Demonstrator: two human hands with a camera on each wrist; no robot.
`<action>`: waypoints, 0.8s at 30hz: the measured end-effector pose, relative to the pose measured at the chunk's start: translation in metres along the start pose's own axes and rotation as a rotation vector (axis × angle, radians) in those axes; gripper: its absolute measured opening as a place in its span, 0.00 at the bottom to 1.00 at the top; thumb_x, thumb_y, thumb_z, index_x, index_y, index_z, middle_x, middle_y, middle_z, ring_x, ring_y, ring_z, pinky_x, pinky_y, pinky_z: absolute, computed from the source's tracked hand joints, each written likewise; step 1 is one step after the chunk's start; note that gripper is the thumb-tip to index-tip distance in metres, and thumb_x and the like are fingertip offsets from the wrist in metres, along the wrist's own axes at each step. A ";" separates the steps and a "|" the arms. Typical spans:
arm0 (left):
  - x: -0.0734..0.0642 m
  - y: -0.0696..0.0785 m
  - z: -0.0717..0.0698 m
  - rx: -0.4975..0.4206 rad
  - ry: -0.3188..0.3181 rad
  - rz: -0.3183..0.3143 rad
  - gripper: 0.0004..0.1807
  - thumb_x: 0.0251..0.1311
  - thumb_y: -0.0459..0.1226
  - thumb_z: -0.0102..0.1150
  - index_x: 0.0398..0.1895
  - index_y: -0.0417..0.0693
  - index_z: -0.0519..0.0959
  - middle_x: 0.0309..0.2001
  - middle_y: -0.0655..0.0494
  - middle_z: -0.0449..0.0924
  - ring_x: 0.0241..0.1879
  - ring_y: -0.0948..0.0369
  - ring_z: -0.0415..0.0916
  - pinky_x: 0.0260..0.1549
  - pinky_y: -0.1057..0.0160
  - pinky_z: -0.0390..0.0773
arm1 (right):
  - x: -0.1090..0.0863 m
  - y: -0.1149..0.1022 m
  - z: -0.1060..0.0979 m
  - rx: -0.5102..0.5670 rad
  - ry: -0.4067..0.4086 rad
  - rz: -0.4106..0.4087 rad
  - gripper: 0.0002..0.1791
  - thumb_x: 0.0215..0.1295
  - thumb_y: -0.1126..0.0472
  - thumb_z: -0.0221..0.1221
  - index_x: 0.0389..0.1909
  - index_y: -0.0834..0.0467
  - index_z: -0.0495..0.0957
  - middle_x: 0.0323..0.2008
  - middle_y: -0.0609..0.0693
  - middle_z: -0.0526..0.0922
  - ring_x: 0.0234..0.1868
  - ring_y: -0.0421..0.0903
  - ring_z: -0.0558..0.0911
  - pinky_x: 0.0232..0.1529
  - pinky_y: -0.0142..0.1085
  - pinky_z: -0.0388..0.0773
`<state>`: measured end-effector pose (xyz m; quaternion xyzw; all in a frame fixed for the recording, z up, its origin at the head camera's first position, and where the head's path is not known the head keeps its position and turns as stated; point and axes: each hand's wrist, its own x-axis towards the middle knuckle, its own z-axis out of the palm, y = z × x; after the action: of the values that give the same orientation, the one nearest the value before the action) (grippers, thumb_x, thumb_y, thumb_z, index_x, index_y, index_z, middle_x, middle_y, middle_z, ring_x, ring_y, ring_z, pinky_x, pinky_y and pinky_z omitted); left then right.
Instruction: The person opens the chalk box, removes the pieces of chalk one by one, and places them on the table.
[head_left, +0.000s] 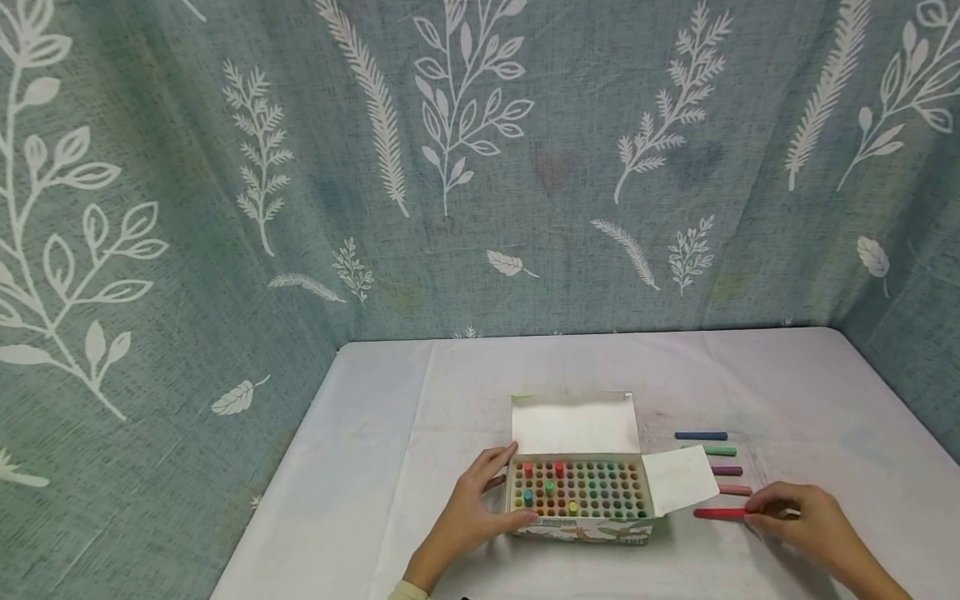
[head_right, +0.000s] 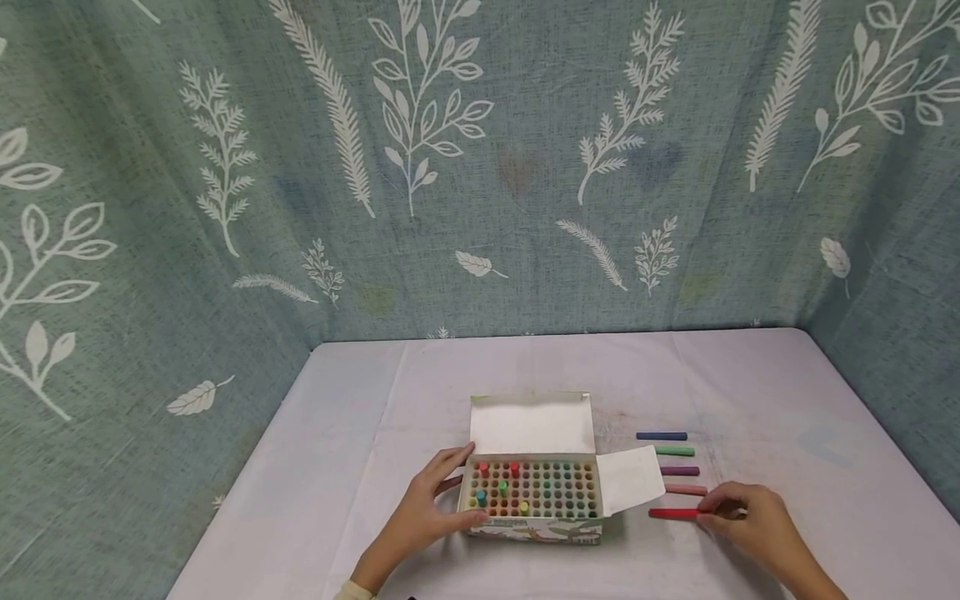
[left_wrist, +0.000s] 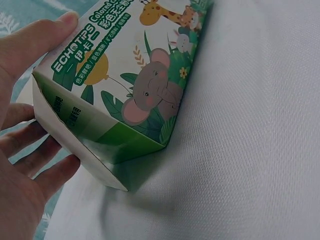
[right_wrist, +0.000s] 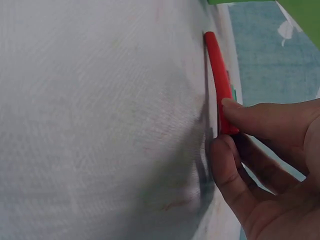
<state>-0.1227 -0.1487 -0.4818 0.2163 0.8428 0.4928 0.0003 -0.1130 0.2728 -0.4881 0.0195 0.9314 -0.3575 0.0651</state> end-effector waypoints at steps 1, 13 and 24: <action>0.000 0.004 -0.001 -0.007 -0.002 0.001 0.45 0.40 0.47 0.68 0.65 0.57 0.57 0.57 0.60 0.61 0.58 0.58 0.60 0.51 0.60 0.72 | 0.000 0.000 0.001 -0.007 0.000 -0.003 0.10 0.40 0.64 0.68 0.27 0.59 0.81 0.25 0.48 0.78 0.27 0.44 0.71 0.25 0.28 0.77; 0.000 0.002 0.000 -0.006 0.002 0.000 0.46 0.40 0.46 0.69 0.65 0.58 0.57 0.57 0.60 0.61 0.57 0.59 0.60 0.51 0.58 0.72 | 0.005 0.001 0.004 -0.097 0.043 -0.066 0.07 0.39 0.65 0.68 0.23 0.57 0.81 0.23 0.47 0.77 0.26 0.44 0.71 0.24 0.28 0.76; -0.001 0.002 0.000 -0.013 0.000 -0.013 0.45 0.40 0.46 0.68 0.65 0.58 0.57 0.57 0.61 0.61 0.57 0.59 0.60 0.51 0.59 0.72 | 0.010 0.005 0.005 -0.108 0.047 -0.143 0.11 0.38 0.72 0.66 0.22 0.54 0.80 0.24 0.46 0.78 0.26 0.42 0.72 0.26 0.32 0.79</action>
<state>-0.1215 -0.1482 -0.4806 0.2109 0.8410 0.4982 0.0048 -0.1221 0.2730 -0.4959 -0.0423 0.9496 -0.3100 0.0183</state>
